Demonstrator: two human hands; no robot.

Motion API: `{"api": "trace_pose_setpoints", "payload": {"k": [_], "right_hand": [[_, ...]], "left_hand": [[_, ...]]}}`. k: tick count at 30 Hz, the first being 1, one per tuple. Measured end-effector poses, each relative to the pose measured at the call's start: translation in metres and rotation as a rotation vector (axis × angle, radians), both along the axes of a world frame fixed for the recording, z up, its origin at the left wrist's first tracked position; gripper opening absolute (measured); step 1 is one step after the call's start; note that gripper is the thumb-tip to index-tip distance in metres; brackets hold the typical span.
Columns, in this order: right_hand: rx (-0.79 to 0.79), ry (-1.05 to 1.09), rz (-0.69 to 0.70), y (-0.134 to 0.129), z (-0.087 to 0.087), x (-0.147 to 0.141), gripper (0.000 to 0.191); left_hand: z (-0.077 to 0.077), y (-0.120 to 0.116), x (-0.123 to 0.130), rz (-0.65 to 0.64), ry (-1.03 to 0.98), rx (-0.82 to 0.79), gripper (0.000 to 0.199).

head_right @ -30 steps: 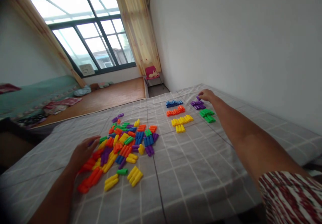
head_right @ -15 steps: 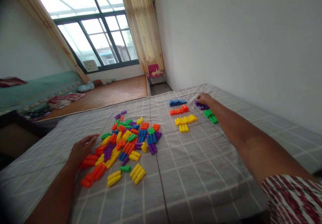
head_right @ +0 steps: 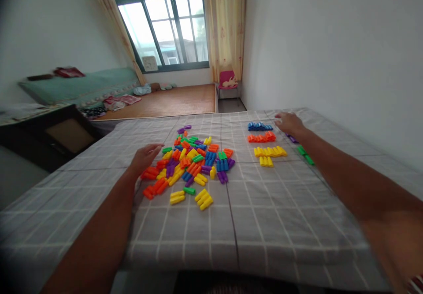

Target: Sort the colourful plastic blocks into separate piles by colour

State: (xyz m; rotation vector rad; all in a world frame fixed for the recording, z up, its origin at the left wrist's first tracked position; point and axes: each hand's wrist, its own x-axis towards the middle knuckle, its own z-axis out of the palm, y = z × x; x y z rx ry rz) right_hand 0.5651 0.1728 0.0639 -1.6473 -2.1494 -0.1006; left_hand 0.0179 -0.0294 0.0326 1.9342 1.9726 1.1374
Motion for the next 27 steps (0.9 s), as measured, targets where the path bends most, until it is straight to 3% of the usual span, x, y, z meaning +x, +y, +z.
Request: {"api": "trace_pose_setpoints", "payload": {"k": [5, 7, 9, 13, 16, 18, 20, 24, 27], "right_hand": [[-0.357, -0.047, 0.553, -0.064, 0.001, -0.106, 0.032], [-0.420, -0.072, 0.699, -0.092, -0.005, -0.140, 0.052], [-0.412, -0.089, 0.795, -0.109, -0.012, -0.164, 0.068], [-0.332, -0.009, 0.846, -0.104, -0.018, -0.191, 0.054], [-0.239, 0.013, 0.749, -0.090, -0.017, -0.211, 0.040], [-0.160, 0.015, 0.710, -0.088, -0.017, -0.230, 0.035], [-0.113, 0.014, 0.756, -0.093, -0.019, -0.250, 0.032], [-0.115, -0.034, 0.944, -0.106, -0.027, -0.278, 0.034], [-0.174, -0.081, 0.969, -0.099, -0.029, -0.283, 0.030]], "left_hand": [[-0.003, -0.003, 0.013, -0.323, 0.061, -0.082, 0.055], [-0.008, -0.003, 0.012, -0.369, 0.117, -0.116, 0.058], [-0.013, -0.003, 0.009, -0.338, 0.192, -0.118, 0.060], [-0.019, 0.000, 0.005, -0.129, 0.325, -0.085, 0.037], [-0.018, 0.000, 0.009, 0.062, 0.387, -0.055, 0.029], [-0.015, 0.000, 0.015, 0.114, 0.413, -0.015, 0.029], [-0.011, -0.001, 0.024, 0.043, 0.420, 0.050, 0.029], [-0.008, -0.007, 0.043, -0.250, 0.433, 0.099, 0.035], [-0.008, -0.009, 0.049, -0.268, 0.466, 0.001, 0.036]]}}
